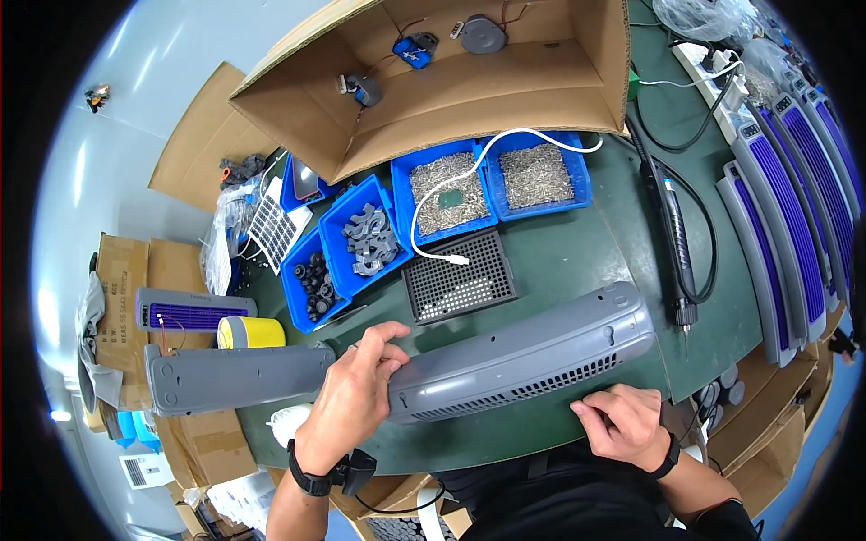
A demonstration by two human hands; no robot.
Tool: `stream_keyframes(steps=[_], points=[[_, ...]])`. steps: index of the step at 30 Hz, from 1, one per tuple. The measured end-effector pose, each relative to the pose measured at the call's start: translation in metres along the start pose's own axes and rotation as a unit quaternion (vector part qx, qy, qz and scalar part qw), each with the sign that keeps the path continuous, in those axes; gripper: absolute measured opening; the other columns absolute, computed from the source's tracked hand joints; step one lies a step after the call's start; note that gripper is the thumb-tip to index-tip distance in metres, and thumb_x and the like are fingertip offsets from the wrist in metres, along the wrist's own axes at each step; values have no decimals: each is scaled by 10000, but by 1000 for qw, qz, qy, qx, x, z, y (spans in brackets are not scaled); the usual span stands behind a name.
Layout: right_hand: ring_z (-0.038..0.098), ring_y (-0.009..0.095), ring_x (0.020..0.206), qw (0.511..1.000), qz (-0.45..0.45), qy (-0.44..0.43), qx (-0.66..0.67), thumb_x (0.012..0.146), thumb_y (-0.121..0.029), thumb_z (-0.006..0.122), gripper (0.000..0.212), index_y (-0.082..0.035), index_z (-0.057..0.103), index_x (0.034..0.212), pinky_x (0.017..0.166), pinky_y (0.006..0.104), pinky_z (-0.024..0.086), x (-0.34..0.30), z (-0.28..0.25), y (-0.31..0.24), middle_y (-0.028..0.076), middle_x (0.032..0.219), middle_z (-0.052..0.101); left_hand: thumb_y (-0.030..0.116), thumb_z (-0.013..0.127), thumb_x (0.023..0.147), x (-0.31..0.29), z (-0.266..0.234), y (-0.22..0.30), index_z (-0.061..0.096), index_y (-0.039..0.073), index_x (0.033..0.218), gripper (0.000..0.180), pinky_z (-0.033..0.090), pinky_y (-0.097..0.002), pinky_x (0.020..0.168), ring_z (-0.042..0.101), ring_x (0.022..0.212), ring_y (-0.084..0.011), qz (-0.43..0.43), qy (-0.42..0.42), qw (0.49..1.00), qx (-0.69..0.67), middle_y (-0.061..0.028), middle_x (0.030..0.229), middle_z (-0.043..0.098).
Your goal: The person assembles a grey and purple electronic device on a green workbench. They connect internal wires, attach the front grille, and use a hot glue gun to secure components. The person then places the finished unit into a cardboard box and begins assembling a second unit.
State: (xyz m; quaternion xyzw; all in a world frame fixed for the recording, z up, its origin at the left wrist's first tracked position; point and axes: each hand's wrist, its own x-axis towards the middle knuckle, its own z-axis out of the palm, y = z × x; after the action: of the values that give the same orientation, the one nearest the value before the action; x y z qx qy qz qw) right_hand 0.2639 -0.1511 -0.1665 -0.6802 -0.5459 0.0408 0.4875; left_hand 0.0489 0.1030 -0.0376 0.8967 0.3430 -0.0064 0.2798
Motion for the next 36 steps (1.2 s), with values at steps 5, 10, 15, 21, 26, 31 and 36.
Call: stream_keyframes(steps=[5,10,15,21,26,31,36], points=[[561,204,472,1000,-4,-7,4,751,-35,889,216,-66,689,827,436,323,405,4,-4,-3,25,611,582,-142,658,944,11,3,12,538,-1,1329,427,589,-331,886,735,973,-189,-13,12,996,-90,-147,1131,726],[562,198,473,1000,-4,3,2,754,-37,888,206,-63,693,816,433,322,404,4,-2,-1,23,603,572,-142,664,948,43,15,33,529,-14,1327,422,584,-304,932,711,1036,-164,0,-12,979,-205,-125,1141,692],[564,193,478,1000,-3,11,19,754,-36,887,206,-61,695,826,433,318,402,1,-1,0,20,608,568,-135,674,936,57,27,52,538,8,1324,435,588,-309,925,715,1044,-173,15,-43,978,-202,-127,1149,691],[551,185,462,999,-10,31,24,742,-31,886,217,-62,692,834,428,307,378,1,2,3,20,601,575,-139,685,930,63,31,61,545,-5,1310,426,600,-307,911,725,1045,-175,32,-44,985,-162,-129,1122,701],[550,183,455,999,-18,28,33,735,-24,890,226,-63,694,843,426,302,373,-1,2,4,22,600,587,-144,678,941,61,33,59,538,-9,1307,414,594,-291,918,722,1035,-171,-26,-48,972,-230,-131,1107,701],[556,179,460,999,-20,25,29,740,-19,887,225,-58,698,856,428,300,379,-2,1,5,22,610,589,-156,668,942,62,36,54,526,-14,1295,406,590,-286,918,720,1014,-167,-37,-48,960,-273,-136,1092,702],[569,184,494,990,58,8,126,777,-48,873,197,-56,698,865,444,311,418,3,-6,-3,18,641,577,-163,665,939,59,35,57,516,-16,1275,396,599,-302,919,734,1009,-189,-35,-15,947,-319,-139,1072,711]])
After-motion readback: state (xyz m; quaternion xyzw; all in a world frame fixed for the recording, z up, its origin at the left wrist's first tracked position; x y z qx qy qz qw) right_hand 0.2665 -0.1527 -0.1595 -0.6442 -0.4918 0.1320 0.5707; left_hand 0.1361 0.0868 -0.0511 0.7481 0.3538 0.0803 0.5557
